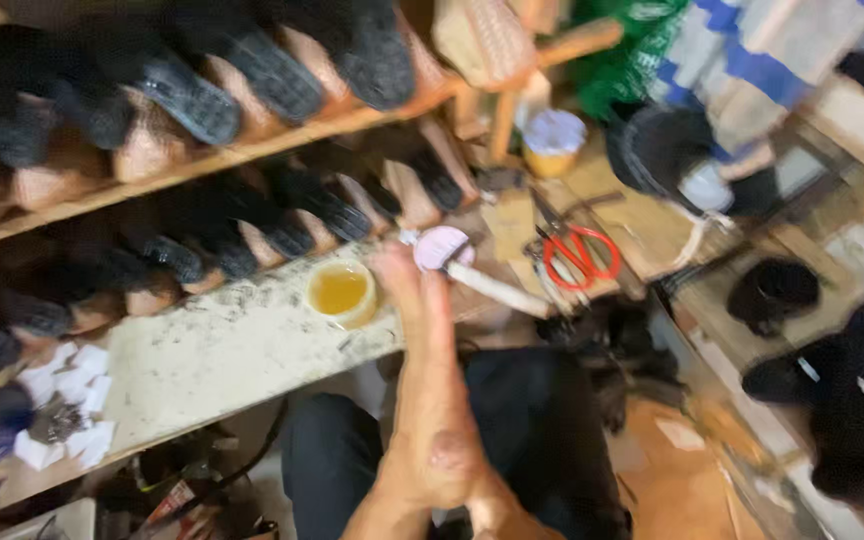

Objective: The person repeatedly dips fingers into a container of yellow liquid and rubs it onto the bottom of a black shoe sole. The person holds the sole in one hand and applies the liquid with the other, turning the sole to cover different areas.

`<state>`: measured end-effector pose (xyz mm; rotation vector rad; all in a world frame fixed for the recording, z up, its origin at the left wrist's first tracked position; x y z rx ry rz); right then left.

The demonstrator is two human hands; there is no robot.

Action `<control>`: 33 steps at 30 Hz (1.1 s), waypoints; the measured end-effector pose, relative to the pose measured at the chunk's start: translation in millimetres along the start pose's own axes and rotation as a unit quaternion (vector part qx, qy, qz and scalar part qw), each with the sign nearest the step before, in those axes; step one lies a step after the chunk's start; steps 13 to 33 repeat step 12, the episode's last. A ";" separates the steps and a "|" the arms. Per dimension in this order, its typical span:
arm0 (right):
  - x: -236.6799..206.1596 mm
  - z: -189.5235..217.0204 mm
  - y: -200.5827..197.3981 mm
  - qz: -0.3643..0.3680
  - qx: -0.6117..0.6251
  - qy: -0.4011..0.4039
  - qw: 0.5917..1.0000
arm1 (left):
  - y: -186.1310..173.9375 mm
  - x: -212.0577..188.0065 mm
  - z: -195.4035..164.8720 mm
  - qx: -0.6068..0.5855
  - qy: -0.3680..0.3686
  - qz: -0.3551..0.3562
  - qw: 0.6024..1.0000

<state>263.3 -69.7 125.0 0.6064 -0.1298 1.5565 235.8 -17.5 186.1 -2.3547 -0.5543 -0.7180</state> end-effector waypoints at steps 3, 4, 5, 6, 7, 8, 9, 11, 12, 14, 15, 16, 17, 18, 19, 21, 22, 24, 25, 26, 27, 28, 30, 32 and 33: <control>-17.1 0.9 23.8 0.035 0.001 0.043 0.998 | 9.8 -32.0 6.9 0.155 -0.036 0.051 0.986; -24.7 6.8 28.0 0.041 -0.008 0.056 0.998 | 23.8 -39.1 1.3 0.191 -0.027 0.067 0.979; -33.8 17.4 29.7 0.035 -0.014 0.050 0.998 | 37.4 -46.0 -4.5 0.227 -0.016 0.082 0.970; -40.9 26.7 31.2 0.031 -0.024 0.040 0.998 | 51.8 -53.3 -8.5 0.248 -0.005 0.096 0.964; -45.5 34.7 31.9 0.023 -0.031 0.025 0.999 | 67.2 -61.3 -11.9 0.254 0.000 0.101 0.962; -51.1 43.9 30.6 0.011 -0.037 0.003 0.999 | 81.9 -71.5 -14.5 0.212 -0.017 0.085 0.974; -53.7 52.5 31.7 -0.002 -0.043 -0.039 0.998 | 90.6 -80.6 -13.4 0.159 -0.036 0.061 0.985; -56.1 71.0 30.4 -0.019 -0.060 -0.119 0.991 | 97.7 -92.7 -11.6 0.047 -0.074 0.014 0.996; -75.3 94.3 23.9 -0.020 -0.064 -0.125 0.990 | 90.7 -96.8 -14.5 0.017 -0.094 -0.020 0.995; -75.3 94.3 23.9 -0.020 -0.064 -0.125 0.990 | 90.7 -96.8 -14.5 0.017 -0.094 -0.020 0.995; -75.3 94.3 23.9 -0.020 -0.064 -0.125 0.990 | 90.7 -96.8 -14.5 0.017 -0.094 -0.020 0.995; -75.3 94.3 23.9 -0.020 -0.064 -0.125 0.990 | 90.7 -96.8 -14.5 0.017 -0.094 -0.020 0.995; -75.3 94.3 23.9 -0.020 -0.064 -0.125 0.990 | 90.7 -96.8 -14.5 0.017 -0.094 -0.020 0.995; -75.3 94.3 23.9 -0.020 -0.064 -0.125 0.990 | 90.7 -96.8 -14.5 0.017 -0.094 -0.020 0.995; -75.3 94.3 23.9 -0.020 -0.064 -0.125 0.990 | 90.7 -96.8 -14.5 0.017 -0.094 -0.020 0.995; -75.3 94.3 23.9 -0.020 -0.064 -0.125 0.990 | 90.7 -96.8 -14.5 0.017 -0.094 -0.020 0.995; -75.3 94.3 23.9 -0.020 -0.064 -0.125 0.990 | 90.7 -96.8 -14.5 0.017 -0.094 -0.020 0.995; -75.3 94.3 23.9 -0.020 -0.064 -0.125 0.990 | 90.7 -96.8 -14.5 0.017 -0.094 -0.020 0.995; -75.3 94.3 23.9 -0.020 -0.064 -0.125 0.990 | 90.7 -96.8 -14.5 0.017 -0.094 -0.020 0.995; -75.3 94.3 23.9 -0.020 -0.064 -0.125 0.990 | 90.7 -96.8 -14.5 0.017 -0.094 -0.020 0.995; -75.3 94.3 23.9 -0.020 -0.064 -0.125 0.990 | 90.7 -96.8 -14.5 0.017 -0.094 -0.020 0.995; -75.3 94.3 23.9 -0.020 -0.064 -0.125 0.990 | 90.7 -96.8 -14.5 0.017 -0.094 -0.020 0.995; -75.3 94.3 23.9 -0.020 -0.064 -0.125 0.990 | 90.7 -96.8 -14.5 0.017 -0.094 -0.020 0.995; -75.3 94.3 23.9 -0.020 -0.064 -0.125 0.990 | 90.7 -96.8 -14.5 0.017 -0.094 -0.020 0.995; -75.3 94.3 23.9 -0.020 -0.064 -0.125 0.990 | 90.7 -96.8 -14.5 0.017 -0.094 -0.020 0.995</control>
Point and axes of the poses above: each hand's wrist, its own x-axis towards the middle knuckle, its own y-axis out of the palm, z = x × y, the point moved 7 cm from there along x, towards the middle knuckle, and after that the axes turned 15 degrees about z, right-handed, at the moved point
